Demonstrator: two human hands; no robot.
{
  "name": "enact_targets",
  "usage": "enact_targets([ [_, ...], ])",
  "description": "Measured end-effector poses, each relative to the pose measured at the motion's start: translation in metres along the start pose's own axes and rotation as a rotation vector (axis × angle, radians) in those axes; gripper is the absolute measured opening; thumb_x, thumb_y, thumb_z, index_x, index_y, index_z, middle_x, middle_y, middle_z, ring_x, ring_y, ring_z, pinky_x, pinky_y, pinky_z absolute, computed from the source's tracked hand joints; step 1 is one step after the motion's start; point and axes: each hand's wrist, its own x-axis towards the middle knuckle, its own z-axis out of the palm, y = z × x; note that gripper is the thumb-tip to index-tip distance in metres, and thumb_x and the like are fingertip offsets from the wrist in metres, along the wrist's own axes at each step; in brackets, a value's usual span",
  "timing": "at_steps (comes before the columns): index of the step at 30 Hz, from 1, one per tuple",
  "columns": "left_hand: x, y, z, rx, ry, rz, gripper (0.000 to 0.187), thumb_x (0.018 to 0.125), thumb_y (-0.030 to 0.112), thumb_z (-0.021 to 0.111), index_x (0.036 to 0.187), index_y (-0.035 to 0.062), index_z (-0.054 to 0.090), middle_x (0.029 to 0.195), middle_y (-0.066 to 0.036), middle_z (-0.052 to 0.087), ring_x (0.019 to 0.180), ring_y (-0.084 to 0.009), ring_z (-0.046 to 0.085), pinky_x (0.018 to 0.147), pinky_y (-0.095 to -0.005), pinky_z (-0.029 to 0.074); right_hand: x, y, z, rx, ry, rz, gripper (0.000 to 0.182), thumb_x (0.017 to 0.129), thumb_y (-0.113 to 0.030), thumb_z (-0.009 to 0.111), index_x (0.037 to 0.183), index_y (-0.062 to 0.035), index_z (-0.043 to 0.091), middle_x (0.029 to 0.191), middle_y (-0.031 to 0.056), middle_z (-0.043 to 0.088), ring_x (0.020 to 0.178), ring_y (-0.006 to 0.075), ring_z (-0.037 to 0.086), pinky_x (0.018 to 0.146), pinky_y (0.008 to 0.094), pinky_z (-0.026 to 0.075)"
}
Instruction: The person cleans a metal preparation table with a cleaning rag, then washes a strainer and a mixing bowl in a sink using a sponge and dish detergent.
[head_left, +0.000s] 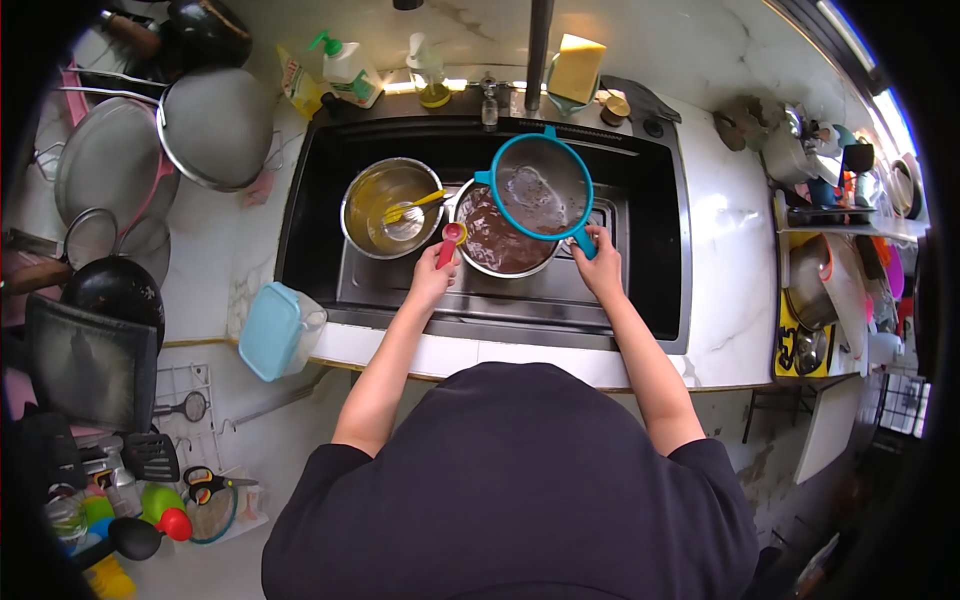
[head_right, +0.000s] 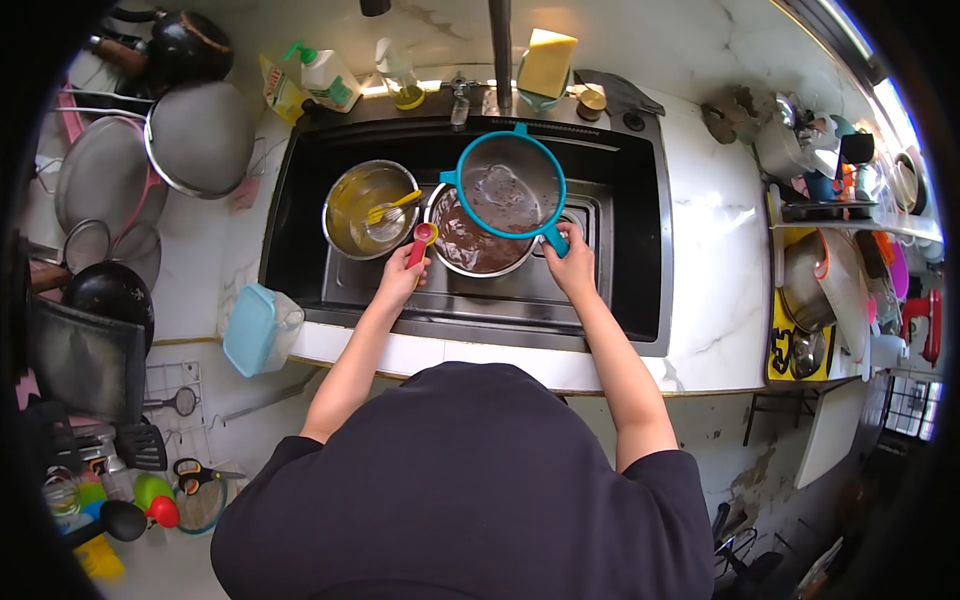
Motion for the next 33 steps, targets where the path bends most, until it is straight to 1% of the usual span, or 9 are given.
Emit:
enact_targets([
  [4,-0.003,0.010,-0.007,0.028,0.161,0.070,0.041,0.074,-0.002,0.046,0.115,0.0017,0.042,0.089,-0.007,0.057,0.066,-0.0101,0.051,0.058,-0.0229,0.044,0.000,-0.001,0.000,-0.010,-0.012,0.006,0.029,0.068,-0.015,0.064,0.093,-0.0068,0.050,0.060,0.0105,0.053,0.054,0.0241,0.055,0.052,0.0322,0.042],
  [6,0.015,0.002,-0.025,0.549,0.424,0.358,0.036,0.071,0.001,0.051,0.107,-0.0004,0.050,0.089,-0.019,0.057,0.083,-0.0328,0.055,0.078,-0.0369,0.043,-0.001,-0.001,0.001,0.012,-0.020,0.001,0.030,0.068,-0.015,0.064,0.094,-0.0068,0.051,0.061,0.0104,0.054,0.054,0.0244,0.055,0.053,0.0321,0.043],
  [8,0.016,0.022,-0.038,0.818,0.516,0.466,0.033,0.069,0.002,0.051,0.103,-0.0008,0.053,0.094,-0.023,0.056,0.089,-0.0369,0.053,0.079,-0.0397,0.042,-0.001,-0.002,0.000,0.003,-0.033,0.009,0.030,0.068,-0.015,0.064,0.094,-0.0069,0.051,0.062,0.0105,0.054,0.055,0.0249,0.055,0.053,0.0324,0.043],
  [16,0.050,0.037,-0.075,1.073,0.260,0.016,0.034,0.069,0.021,0.059,0.097,0.0025,0.060,0.095,-0.024,0.057,0.088,-0.0341,0.056,0.079,-0.0382,0.044,0.001,0.004,0.003,-0.005,-0.057,0.007,0.030,0.068,-0.015,0.064,0.093,-0.0072,0.051,0.065,0.0113,0.056,0.060,0.0268,0.057,0.056,0.0343,0.044],
  [21,0.019,0.056,-0.034,1.314,0.584,0.092,0.030,0.073,0.023,0.055,0.098,0.0065,0.059,0.094,-0.019,0.058,0.087,-0.0321,0.057,0.074,-0.0410,0.046,0.003,-0.001,-0.003,0.028,-0.055,0.071,0.029,0.068,-0.014,0.063,0.093,-0.0062,0.051,0.065,0.0109,0.055,0.057,0.0244,0.056,0.055,0.0319,0.044],
  [26,0.015,0.043,0.012,1.146,0.128,0.133,0.028,0.075,0.026,0.055,0.091,0.0027,0.054,0.084,-0.016,0.060,0.075,-0.0294,0.060,0.062,-0.0385,0.049,0.005,0.013,-0.001,0.020,0.041,0.067,0.027,0.066,-0.015,0.059,0.091,-0.0065,0.052,0.062,0.0097,0.054,0.054,0.0235,0.054,0.053,0.0324,0.042],
  [28,0.027,0.034,0.031,0.760,-0.004,-0.240,0.037,0.075,0.021,0.056,0.100,-0.0016,0.040,0.076,-0.018,0.059,0.061,-0.0253,0.061,0.049,-0.0329,0.049,0.006,0.017,-0.001,-0.010,0.047,0.096,0.030,0.066,-0.015,0.061,0.093,-0.0064,0.051,0.062,0.0073,0.052,0.053,0.0162,0.049,0.052,0.0280,0.040],
  [30,0.041,0.018,0.036,0.680,0.048,-0.197,0.041,0.075,0.018,0.057,0.103,-0.0025,0.033,0.072,-0.018,0.059,0.055,-0.0237,0.060,0.045,-0.0308,0.048,0.007,0.021,-0.003,-0.014,0.056,0.129,0.027,0.065,-0.018,0.057,0.090,-0.0095,0.053,0.061,0.0093,0.054,0.053,0.0242,0.054,0.052,0.0347,0.041],
  [33,0.053,0.005,0.039,0.655,0.132,-0.155,0.048,0.074,0.010,0.055,0.107,-0.0037,0.023,0.070,-0.018,0.058,0.050,-0.0231,0.059,0.042,-0.0302,0.047,0.008,0.024,-0.008,-0.038,0.100,0.161,0.029,0.063,-0.014,0.060,0.089,-0.0044,0.053,0.061,0.0085,0.055,0.054,0.0150,0.052,0.053,0.0269,0.041],
])
